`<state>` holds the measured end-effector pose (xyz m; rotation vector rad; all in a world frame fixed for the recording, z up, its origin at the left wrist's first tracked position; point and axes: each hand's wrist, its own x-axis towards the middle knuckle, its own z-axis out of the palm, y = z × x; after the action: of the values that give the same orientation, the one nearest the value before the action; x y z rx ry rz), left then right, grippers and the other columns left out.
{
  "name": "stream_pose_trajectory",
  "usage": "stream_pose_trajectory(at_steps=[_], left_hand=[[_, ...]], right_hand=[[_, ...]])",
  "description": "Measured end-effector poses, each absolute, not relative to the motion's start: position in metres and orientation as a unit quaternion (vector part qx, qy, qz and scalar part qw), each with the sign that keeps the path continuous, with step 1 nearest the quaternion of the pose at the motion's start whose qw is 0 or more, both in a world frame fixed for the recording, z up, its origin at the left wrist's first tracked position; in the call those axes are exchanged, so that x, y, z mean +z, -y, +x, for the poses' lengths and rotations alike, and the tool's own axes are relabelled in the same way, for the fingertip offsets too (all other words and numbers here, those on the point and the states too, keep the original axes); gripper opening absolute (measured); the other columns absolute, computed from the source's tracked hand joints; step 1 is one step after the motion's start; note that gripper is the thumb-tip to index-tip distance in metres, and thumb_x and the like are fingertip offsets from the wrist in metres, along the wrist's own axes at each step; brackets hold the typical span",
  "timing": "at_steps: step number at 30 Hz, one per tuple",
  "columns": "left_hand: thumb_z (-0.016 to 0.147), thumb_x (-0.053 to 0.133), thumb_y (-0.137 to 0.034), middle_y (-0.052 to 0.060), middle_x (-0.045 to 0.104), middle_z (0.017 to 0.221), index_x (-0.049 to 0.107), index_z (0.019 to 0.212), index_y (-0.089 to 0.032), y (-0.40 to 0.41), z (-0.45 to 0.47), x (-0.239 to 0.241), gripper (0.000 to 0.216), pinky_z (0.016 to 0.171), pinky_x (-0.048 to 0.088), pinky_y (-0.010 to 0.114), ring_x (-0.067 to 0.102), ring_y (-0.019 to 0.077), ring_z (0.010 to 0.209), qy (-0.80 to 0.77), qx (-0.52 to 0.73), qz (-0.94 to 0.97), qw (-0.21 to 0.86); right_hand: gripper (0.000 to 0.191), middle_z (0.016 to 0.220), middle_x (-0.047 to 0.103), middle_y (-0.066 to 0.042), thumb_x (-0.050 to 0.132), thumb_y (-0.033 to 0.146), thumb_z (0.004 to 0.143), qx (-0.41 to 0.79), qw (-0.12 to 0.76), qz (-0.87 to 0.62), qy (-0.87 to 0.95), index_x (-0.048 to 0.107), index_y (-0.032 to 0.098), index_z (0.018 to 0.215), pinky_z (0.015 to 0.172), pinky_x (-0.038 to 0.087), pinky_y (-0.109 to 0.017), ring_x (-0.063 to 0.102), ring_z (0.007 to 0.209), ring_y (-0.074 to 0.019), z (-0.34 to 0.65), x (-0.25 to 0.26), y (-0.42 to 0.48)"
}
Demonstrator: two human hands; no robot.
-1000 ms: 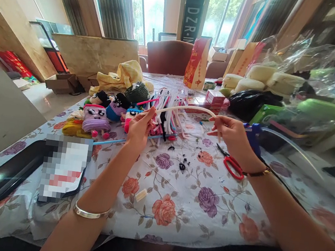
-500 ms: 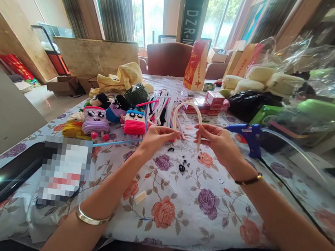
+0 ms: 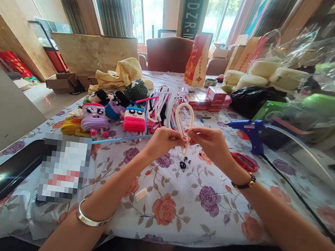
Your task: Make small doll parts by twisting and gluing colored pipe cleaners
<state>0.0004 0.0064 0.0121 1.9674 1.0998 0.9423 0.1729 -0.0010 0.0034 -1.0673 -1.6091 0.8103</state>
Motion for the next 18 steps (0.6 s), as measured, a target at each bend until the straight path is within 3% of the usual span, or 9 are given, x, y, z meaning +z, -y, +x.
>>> stream_pose_trajectory(at_steps=[9,18], left_hand=[[0.068,0.062,-0.026,-0.003,0.045,0.053,0.066,0.059,-0.012,-0.0058,0.0007,0.0139,0.017,0.05,0.027,0.02,0.033,0.0068,0.053,-0.408,0.327,0.781,0.342],[0.065,0.064,-0.025,-0.003,0.049,0.053,0.066,0.058,-0.012,-0.0065,0.0004,0.0147,0.015,0.05,0.028,0.02,0.037,0.0065,0.053,-0.405,0.302,0.766,0.399]], right_hand=[[0.015,0.06,0.063,0.001,0.065,0.034,0.075,0.358,0.524,-0.424,0.646,0.067,0.019,0.071,0.058,0.05,-0.027,0.058,0.055,-0.0107,0.1681,0.0052,0.0054],[0.024,0.059,0.063,0.0,0.071,0.041,0.069,0.421,0.54,-0.394,0.613,0.063,0.018,0.069,0.058,0.054,-0.028,0.06,0.054,-0.0113,0.1658,0.007,0.0079]])
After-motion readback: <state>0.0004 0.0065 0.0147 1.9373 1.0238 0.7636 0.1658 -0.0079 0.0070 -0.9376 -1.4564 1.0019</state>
